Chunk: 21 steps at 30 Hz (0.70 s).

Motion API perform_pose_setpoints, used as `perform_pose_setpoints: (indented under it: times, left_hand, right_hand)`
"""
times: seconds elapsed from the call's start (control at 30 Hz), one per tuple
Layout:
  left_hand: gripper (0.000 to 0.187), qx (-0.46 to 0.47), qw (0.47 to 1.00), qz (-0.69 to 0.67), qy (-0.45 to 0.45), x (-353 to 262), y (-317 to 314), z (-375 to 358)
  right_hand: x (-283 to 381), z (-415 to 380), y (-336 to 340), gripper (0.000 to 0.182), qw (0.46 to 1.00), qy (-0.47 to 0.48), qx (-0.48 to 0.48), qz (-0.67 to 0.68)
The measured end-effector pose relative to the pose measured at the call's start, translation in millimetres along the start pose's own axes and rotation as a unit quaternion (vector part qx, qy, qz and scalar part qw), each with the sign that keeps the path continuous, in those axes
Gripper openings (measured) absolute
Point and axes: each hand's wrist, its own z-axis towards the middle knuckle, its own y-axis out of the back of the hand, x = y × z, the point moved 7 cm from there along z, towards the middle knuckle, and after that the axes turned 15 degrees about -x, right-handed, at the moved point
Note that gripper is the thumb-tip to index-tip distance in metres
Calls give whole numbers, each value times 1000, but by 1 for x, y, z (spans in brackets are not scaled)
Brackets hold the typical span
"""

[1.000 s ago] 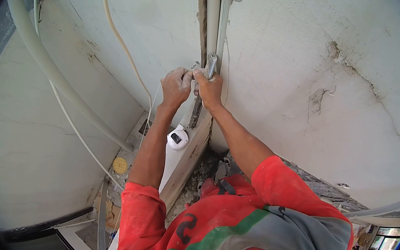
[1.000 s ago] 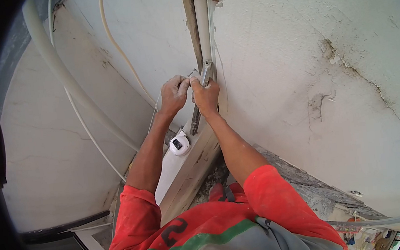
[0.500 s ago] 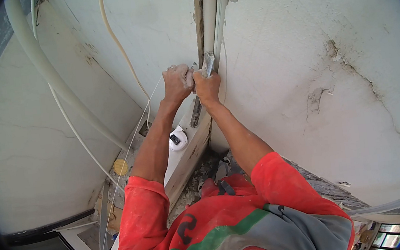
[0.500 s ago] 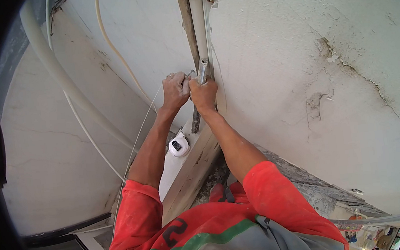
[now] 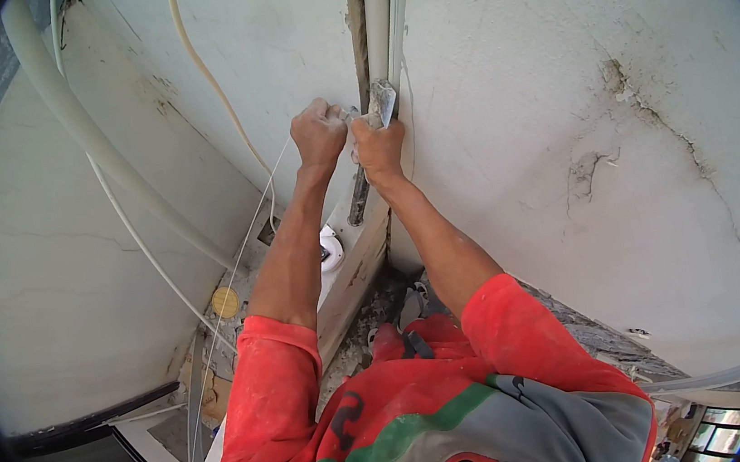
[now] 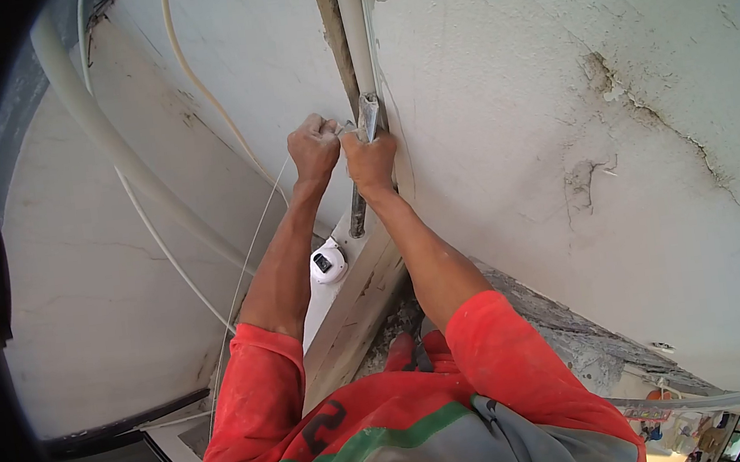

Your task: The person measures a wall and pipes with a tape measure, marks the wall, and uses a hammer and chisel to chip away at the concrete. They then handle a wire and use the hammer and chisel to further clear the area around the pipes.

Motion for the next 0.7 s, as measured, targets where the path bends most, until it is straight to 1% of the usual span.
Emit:
perform_pose_setpoints:
  times: [0.07, 0.1, 0.13, 0.2, 0.23, 0.3, 0.43, 0.53, 0.63, 0.7]
  left_hand:
    - [25, -55, 985, 78, 143, 51, 27, 26]
    - [24, -43, 990, 48, 122, 65, 37, 43]
    - [23, -26, 994, 22, 101, 70, 44, 48]
    - [22, 25, 998, -2, 54, 50, 46, 42]
    - [22, 49, 998, -10, 32, 43, 48, 39]
    - [22, 57, 995, -55, 59, 29, 46, 23]
    - [23, 53, 982, -124, 136, 20, 43, -1]
    - [27, 43, 967, -172, 184, 22, 53, -16]
    - [27, 67, 943, -222, 241, 22, 68, -28]
    - [27, 73, 930, -237, 272, 26, 80, -36]
  right_hand:
    - [24, -22, 9, 19, 992, 107, 10, -67]
    - [41, -24, 12, 20, 981, 168, 12, -101]
    - [44, -20, 12, 19, 978, 169, 30, -115]
    - [38, -24, 8, 19, 976, 154, 70, -140]
    - [32, -24, 9, 19, 980, 132, 61, -134]
    - [22, -22, 13, 18, 986, 92, 53, -127]
    - [23, -22, 16, 19, 983, 114, 47, -133]
    - [28, -27, 17, 18, 980, 134, 57, -138]
    - [37, -35, 16, 18, 980, 163, 68, -92]
    - [39, -34, 14, 19, 978, 173, 74, -87]
